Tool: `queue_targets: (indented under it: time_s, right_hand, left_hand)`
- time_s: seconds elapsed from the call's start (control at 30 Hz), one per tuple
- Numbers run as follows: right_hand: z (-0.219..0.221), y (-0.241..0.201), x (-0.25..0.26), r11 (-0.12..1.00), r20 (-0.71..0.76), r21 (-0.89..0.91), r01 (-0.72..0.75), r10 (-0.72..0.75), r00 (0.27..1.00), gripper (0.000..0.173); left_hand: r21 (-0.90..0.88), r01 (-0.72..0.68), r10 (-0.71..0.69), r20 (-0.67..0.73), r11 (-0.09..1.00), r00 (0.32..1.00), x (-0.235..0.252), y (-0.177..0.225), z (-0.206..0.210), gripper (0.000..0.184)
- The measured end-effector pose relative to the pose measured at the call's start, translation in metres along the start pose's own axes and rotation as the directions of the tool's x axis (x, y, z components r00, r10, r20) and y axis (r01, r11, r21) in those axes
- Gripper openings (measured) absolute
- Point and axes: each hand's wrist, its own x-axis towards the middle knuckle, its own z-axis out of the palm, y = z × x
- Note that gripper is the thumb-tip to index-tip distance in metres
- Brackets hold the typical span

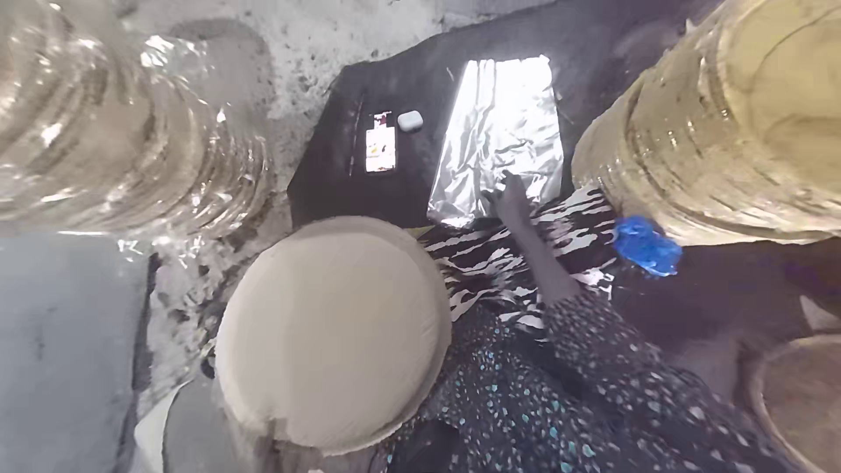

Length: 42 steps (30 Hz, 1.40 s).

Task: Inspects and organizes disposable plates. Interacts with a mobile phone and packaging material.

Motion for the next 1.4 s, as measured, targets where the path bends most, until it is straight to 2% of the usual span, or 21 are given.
queue_targets:
  time_s: [0.03,0.07,0.1,0.13,0.17,0.2,0.23,0.33,0.53,0.67,0.73,0.77,0.8,0.83,0.87,0.9,0.93,1.03,1.13,1.3,1.4]
  right_hand:
    - [0.005,0.0,0.012,0.999,0.041,-0.033,-0.032,0.034,0.999,0.062]
    - [0.013,0.004,0.025,0.998,0.066,-0.05,-0.043,0.046,0.997,0.069]
    - [0.027,0.016,0.04,0.999,0.011,-0.038,-0.017,0.018,1.0,0.07]
    - [0.048,0.035,0.057,0.999,-0.143,0.004,0.052,-0.051,0.988,0.065]
    - [0.056,0.046,0.067,0.995,-0.207,0.039,0.087,-0.077,0.975,0.055]
    - [0.053,0.052,0.07,0.993,-0.214,0.07,0.1,-0.083,0.973,0.046]
    - [0.047,0.057,0.072,0.989,-0.201,0.108,0.096,-0.073,0.977,0.041]
    - [0.03,0.073,0.072,0.985,-0.236,0.152,0.083,-0.045,0.971,0.036]
    - [-0.022,0.074,0.07,0.995,-0.38,0.063,0.081,-0.051,0.924,0.033]
    - [-0.038,0.085,0.087,0.979,-0.32,0.095,0.182,-0.143,0.936,0.029]
    - [-0.028,0.078,0.079,0.975,-0.249,0.05,0.216,-0.197,0.948,0.03]
    - [-0.026,0.062,0.067,0.985,-0.131,-0.016,0.17,-0.17,0.977,0.036]
    - [-0.031,0.037,0.053,0.99,0.096,-0.118,0.079,-0.068,0.993,0.045]
    - [-0.025,0.026,0.048,0.971,0.227,-0.223,0.082,-0.03,0.973,0.052]
    - [-0.007,0.036,0.052,0.953,0.228,-0.25,0.171,-0.114,0.967,0.055]
    - [0.021,0.062,0.065,0.929,0.076,-0.207,0.308,-0.299,0.951,0.053]
    - [0.037,0.077,0.077,0.912,0.018,-0.175,0.37,-0.373,0.928,0.048]
    - [0.036,0.083,0.088,0.934,0.004,-0.17,0.314,-0.318,0.948,0.024]
    - [0.029,0.082,0.09,0.933,0.011,-0.222,0.285,-0.289,0.957,0.02]
    - [-0.004,0.072,0.078,0.893,-0.079,-0.084,0.442,-0.448,0.89,0.02]
    - [-0.038,0.06,0.073,0.802,-0.071,-0.126,0.584,-0.594,0.801,0.017]
  left_hand:
    - [-0.004,-0.047,0.047,0.075,0.999,0.996,0.002,-0.004,-0.011,0.023]
    - [-0.051,-0.068,0.072,0.089,0.996,0.993,0.006,-0.006,-0.016,0.019]
    - [-0.066,-0.094,0.1,0.105,0.993,0.989,0.008,-0.006,-0.02,0.025]
    - [-0.046,-0.14,0.145,0.12,0.989,0.982,0.01,-0.003,-0.02,0.049]
    - [0.044,-0.203,0.193,0.179,0.978,0.965,0.011,0.005,-0.017,0.085]
    - [0.143,-0.255,0.218,0.23,0.956,0.948,0.009,0.018,-0.009,0.106]
    - [0.212,-0.28,0.228,0.238,0.936,0.944,0.009,0.026,-0.002,0.112]
    - [0.274,-0.297,0.234,0.241,0.915,0.942,0.005,0.04,0.01,0.106]
    - [0.283,-0.343,0.254,0.308,0.896,0.917,-0.001,0.056,0.019,0.108]
    - [0.323,-0.411,0.3,0.342,0.853,0.891,0.004,0.05,0.015,0.104]
    - [0.309,-0.409,0.305,0.334,0.859,0.892,0.004,0.048,0.018,0.102]
    - [0.296,-0.415,0.311,0.339,0.861,0.888,0.005,0.047,0.018,0.103]
    - [0.281,-0.419,0.317,0.345,0.863,0.883,0.006,0.045,0.017,0.104]
    - [0.274,-0.415,0.316,0.34,0.868,0.886,0.005,0.044,0.017,0.102]
    - [0.272,-0.396,0.305,0.322,0.877,0.896,0.002,0.046,0.02,0.1]
    - [0.285,-0.365,0.285,0.286,0.886,0.915,-0.004,0.05,0.026,0.097]
    - [0.308,-0.336,0.263,0.255,0.89,0.93,-0.01,0.056,0.032,0.096]
    - [0.303,-0.311,0.248,0.23,0.901,0.941,-0.014,0.056,0.037,0.091]
    - [0.192,-0.366,0.301,0.298,0.911,0.906,0.004,0.032,0.02,0.098]
    - [0.193,-0.384,0.32,0.297,0.903,0.9,0.011,0.025,0.012,0.103]
    - [0.227,-0.402,0.334,0.284,0.887,0.899,0.013,0.024,0.016,0.101]
